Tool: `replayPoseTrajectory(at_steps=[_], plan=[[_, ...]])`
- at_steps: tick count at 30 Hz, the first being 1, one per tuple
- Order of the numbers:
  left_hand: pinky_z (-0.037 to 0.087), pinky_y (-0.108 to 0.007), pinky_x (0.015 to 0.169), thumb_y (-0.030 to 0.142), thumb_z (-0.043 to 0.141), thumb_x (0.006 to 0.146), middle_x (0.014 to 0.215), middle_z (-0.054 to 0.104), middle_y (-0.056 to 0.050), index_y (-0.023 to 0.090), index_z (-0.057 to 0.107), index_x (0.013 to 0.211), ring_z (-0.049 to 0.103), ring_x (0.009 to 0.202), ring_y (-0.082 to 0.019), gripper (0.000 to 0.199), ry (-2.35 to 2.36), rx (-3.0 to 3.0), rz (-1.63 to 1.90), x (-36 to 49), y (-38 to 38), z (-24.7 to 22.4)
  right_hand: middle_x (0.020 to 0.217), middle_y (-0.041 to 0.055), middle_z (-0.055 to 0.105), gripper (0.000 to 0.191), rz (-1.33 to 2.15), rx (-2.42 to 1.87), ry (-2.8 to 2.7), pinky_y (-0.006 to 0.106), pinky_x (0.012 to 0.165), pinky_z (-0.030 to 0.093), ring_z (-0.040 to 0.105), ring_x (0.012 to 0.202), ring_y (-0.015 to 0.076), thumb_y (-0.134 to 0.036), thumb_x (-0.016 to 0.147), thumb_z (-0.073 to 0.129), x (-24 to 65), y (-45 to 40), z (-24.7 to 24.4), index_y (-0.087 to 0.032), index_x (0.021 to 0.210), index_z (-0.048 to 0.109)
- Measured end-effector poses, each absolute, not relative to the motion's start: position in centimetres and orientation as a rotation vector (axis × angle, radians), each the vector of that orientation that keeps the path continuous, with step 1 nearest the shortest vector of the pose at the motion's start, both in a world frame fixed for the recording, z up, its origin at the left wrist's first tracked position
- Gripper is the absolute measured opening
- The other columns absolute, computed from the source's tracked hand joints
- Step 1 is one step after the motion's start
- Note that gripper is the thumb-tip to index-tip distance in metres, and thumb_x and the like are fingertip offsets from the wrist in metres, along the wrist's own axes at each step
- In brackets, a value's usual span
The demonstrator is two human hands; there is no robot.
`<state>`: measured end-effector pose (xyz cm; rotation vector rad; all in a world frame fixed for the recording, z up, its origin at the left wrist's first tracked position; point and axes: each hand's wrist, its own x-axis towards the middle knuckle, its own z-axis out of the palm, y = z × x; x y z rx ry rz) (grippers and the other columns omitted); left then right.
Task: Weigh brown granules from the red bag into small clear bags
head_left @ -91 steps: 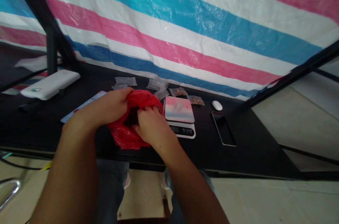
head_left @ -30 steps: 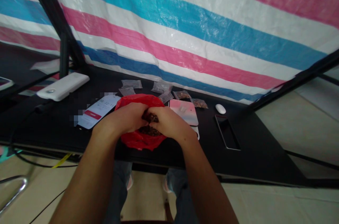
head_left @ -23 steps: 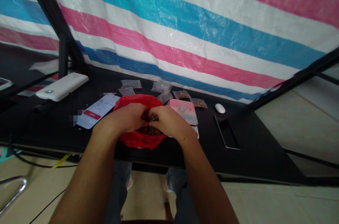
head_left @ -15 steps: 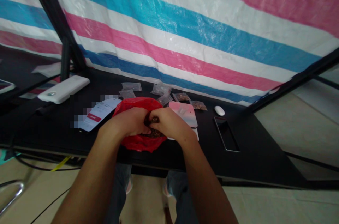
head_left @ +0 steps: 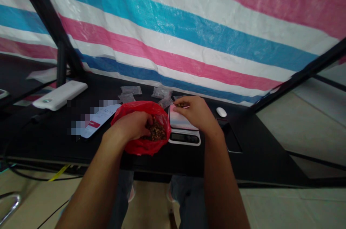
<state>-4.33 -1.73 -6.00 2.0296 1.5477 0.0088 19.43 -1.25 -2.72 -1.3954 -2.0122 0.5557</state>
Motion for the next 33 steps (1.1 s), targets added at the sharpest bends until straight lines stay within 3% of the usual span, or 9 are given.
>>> replayPoseTrajectory(at_steps=[13, 25, 33], plan=[[0.055, -0.034, 0.092, 0.020, 0.073, 0.082, 0.116, 0.081, -0.011, 0.021, 0.077, 0.115, 0.076, 0.105, -0.028, 0.033, 1.509, 2.062, -0.013, -4.5, -1.5, -6.1, 0.103, 0.0090, 0.083, 0.021, 0.356, -1.592, -2.010, 0.036, 0.087, 0.055, 0.075, 0.093, 0.0247, -0.010, 0.086, 0.076, 22.5, 0.1, -3.9, -0.019, 0.103, 0.085], [0.054, -0.029, 0.082, 0.011, 0.063, 0.085, 0.106, 0.083, -0.007, 0.020, 0.078, 0.107, 0.076, 0.096, -0.024, 0.029, 1.489, 2.051, -0.033, -4.4, -1.5, -5.9, 0.108, 0.0108, 0.083, 0.025, 0.346, -1.596, -2.042, 0.033, 0.088, 0.052, 0.075, 0.100, 0.0254, -0.004, 0.085, 0.075, 22.6, -0.1, -3.6, -0.015, 0.105, 0.083], [0.053, -0.031, 0.083, 0.015, 0.062, 0.085, 0.105, 0.082, -0.008, 0.021, 0.078, 0.106, 0.076, 0.095, -0.024, 0.027, 1.476, 2.070, -0.038, -4.4, -1.3, -5.9, 0.099, 0.0095, 0.083, 0.021, 0.353, -1.586, -2.075, 0.032, 0.083, 0.051, 0.074, 0.091, 0.0237, -0.006, 0.084, 0.072, 22.5, -0.1, -3.5, -0.014, 0.098, 0.084]])
